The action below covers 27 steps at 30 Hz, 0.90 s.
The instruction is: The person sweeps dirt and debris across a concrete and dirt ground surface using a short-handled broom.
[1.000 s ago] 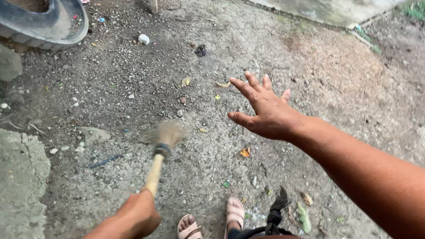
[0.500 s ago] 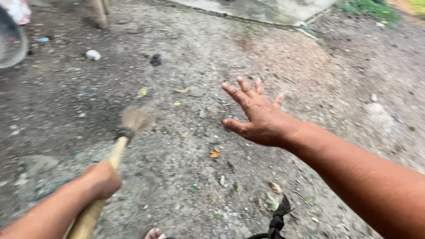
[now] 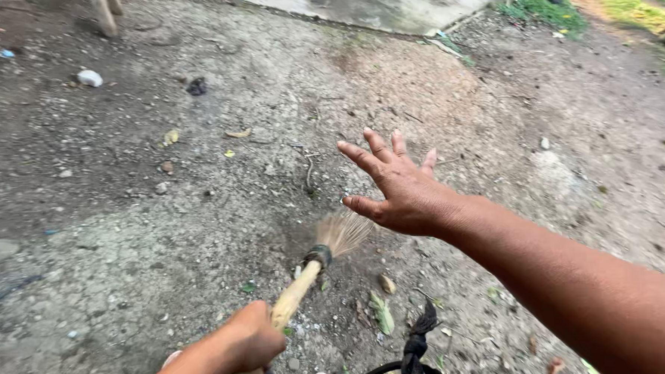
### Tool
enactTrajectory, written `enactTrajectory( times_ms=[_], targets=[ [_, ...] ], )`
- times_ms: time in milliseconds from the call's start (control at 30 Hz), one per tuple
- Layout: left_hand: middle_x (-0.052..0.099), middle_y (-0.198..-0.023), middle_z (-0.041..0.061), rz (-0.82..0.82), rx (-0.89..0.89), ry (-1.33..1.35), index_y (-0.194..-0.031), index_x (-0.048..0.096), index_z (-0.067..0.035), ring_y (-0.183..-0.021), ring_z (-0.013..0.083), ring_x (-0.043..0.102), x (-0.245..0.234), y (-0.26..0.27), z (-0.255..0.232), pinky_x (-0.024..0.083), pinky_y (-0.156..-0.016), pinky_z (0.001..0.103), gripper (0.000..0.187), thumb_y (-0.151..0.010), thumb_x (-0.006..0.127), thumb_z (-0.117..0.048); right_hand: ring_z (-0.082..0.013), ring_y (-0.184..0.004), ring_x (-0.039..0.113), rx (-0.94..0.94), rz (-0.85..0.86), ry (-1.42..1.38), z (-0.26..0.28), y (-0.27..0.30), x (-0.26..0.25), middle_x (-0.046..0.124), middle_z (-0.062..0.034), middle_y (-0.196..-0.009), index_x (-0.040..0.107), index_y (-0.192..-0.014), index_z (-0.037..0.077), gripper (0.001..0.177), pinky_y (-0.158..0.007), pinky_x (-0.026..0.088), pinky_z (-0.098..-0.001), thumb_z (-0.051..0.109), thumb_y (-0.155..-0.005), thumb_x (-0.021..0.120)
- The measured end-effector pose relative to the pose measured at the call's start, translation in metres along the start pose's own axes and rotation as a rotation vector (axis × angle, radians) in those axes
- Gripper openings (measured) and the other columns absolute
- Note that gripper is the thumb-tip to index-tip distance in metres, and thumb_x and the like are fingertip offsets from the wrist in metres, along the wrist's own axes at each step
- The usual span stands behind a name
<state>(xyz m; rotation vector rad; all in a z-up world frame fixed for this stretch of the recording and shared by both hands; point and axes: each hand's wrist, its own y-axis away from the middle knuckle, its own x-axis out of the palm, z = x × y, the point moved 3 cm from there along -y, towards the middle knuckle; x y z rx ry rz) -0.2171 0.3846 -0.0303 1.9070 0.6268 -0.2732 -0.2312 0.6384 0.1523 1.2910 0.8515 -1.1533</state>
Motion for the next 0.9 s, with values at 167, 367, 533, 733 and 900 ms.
enactTrajectory(
  times_ms=[167,367,533,733,900],
  targets=[
    [0.075,-0.080,0.016,-0.154,0.042,0.225,-0.108,0.072,0.000,-0.067,0.0269,0.072,-0.042,0.012,0.000,0.059,-0.063,0.043,0.029,-0.080,0.068,-0.008,-0.0433,-0.155,-0.009,-0.080,-0.031,-0.024,0.012,-0.009,-0.011,-0.004,-0.0089,-0.172,0.014,-0.159,0.045,0.083,-0.113,-0.004,-0.0797,0.061,-0.090,0.059],
    [0.077,-0.086,0.017,-0.393,-0.180,0.065,-0.113,0.071,0.002,-0.071,0.0289,0.074,-0.185,-0.046,0.082,0.062,-0.067,0.045,0.032,-0.086,0.072,-0.016,-0.0408,-0.155,-0.010,-0.115,-0.027,-0.036,0.021,-0.039,-0.010,-0.007,-0.0081,-0.172,0.012,-0.159,0.044,0.083,-0.113,-0.007,-0.0794,0.061,-0.091,0.056],
    [0.079,-0.098,0.023,-0.520,-0.211,-0.174,-0.111,0.078,0.009,-0.083,0.0323,0.078,-0.277,-0.151,0.138,0.062,-0.076,0.044,0.040,-0.082,0.075,-0.019,-0.0420,-0.155,-0.015,-0.040,0.047,-0.048,0.024,-0.090,-0.011,-0.013,-0.0102,-0.171,0.010,-0.161,0.042,0.083,-0.112,-0.008,-0.0786,0.059,-0.094,0.056],
    [0.073,-0.120,0.019,-0.334,-0.234,-0.268,-0.118,0.074,-0.004,-0.110,0.0320,0.074,-0.217,-0.193,0.108,0.060,-0.095,0.041,0.042,-0.081,0.075,-0.024,-0.0426,-0.155,-0.011,-0.084,0.029,-0.055,0.056,-0.179,-0.034,-0.006,-0.0078,-0.171,0.013,-0.160,0.042,0.083,-0.112,-0.005,-0.0804,0.058,-0.092,0.059],
    [0.074,-0.100,0.021,-0.123,-0.072,0.034,-0.114,0.073,-0.001,-0.094,0.0346,0.072,-0.223,-0.120,0.063,0.059,-0.080,0.044,0.035,-0.083,0.066,-0.014,-0.0424,-0.156,-0.005,-0.155,-0.006,-0.049,0.107,-0.253,-0.061,-0.001,-0.0080,-0.173,0.018,-0.159,0.043,0.084,-0.112,-0.001,-0.0819,0.058,-0.089,0.061]
  ],
)
